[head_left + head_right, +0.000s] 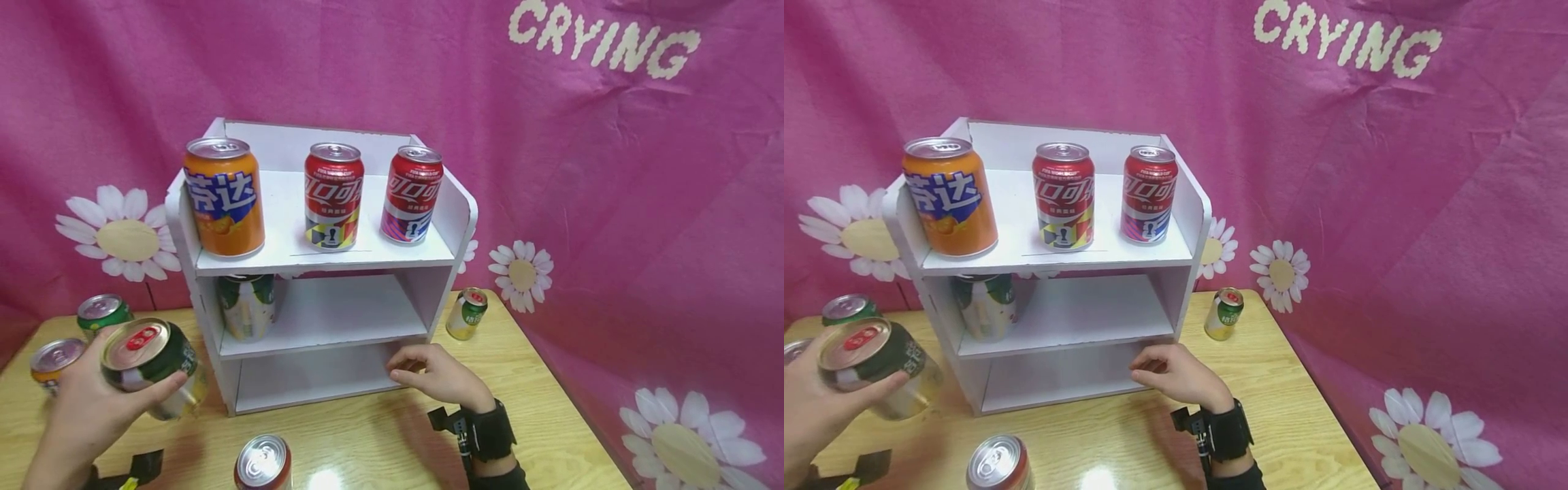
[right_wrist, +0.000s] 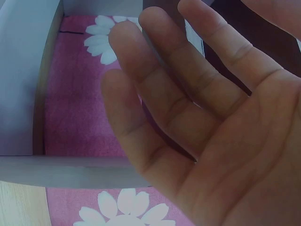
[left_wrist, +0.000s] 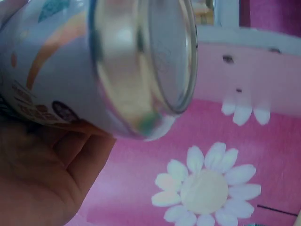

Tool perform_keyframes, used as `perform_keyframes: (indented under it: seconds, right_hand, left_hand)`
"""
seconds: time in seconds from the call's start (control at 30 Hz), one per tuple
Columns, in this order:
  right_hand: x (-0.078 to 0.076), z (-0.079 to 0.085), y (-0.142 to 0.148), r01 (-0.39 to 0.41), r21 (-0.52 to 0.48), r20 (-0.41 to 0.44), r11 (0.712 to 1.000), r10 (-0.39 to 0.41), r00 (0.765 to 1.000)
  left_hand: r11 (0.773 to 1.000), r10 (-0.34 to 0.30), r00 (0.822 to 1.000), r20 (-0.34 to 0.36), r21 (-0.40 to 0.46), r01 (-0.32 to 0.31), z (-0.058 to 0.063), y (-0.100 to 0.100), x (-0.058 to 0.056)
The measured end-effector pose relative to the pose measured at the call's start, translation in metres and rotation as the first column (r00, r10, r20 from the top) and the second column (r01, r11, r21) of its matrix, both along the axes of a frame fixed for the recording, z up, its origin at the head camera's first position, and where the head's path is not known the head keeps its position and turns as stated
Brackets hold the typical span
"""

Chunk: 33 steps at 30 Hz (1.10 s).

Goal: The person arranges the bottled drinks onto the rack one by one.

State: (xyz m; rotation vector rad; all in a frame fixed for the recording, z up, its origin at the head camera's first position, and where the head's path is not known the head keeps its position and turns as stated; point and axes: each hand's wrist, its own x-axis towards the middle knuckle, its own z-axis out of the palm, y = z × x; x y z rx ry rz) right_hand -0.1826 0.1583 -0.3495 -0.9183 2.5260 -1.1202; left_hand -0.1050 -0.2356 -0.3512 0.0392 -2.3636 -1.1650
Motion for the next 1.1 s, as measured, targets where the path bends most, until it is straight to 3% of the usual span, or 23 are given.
perform_keyframes:
  seconds: [0.23,0.4,0.57,0.8,1.1]
  right_hand:
    - [0.000,0.001,0.000,-0.012,0.008,-0.009,1.000,0.012,1.000]
    - [0.000,0.000,0.001,-0.014,0.002,-0.006,1.000,0.014,1.000]
    - [-0.001,-0.002,0.001,-0.003,-0.008,0.008,1.000,0.003,1.000]
    - [-0.003,-0.002,0.003,-0.003,-0.023,-0.003,1.000,0.003,1.000]
    - [-0.004,-0.003,0.006,-0.003,-0.032,0.007,0.999,0.003,1.000]
  left_hand:
    - [0.994,-0.083,0.996,-0.029,0.066,0.084,0.005,0.009,0.006]
    - [0.988,-0.147,0.989,-0.027,0.045,0.149,0.010,0.017,0.010]
    - [0.973,-0.230,0.973,0.034,0.039,0.229,0.016,0.034,0.010]
    - [0.937,-0.342,0.939,0.045,-0.059,0.344,0.033,0.067,-0.009]
    - [0.917,-0.372,0.923,0.098,-0.117,0.381,0.043,0.098,-0.032]
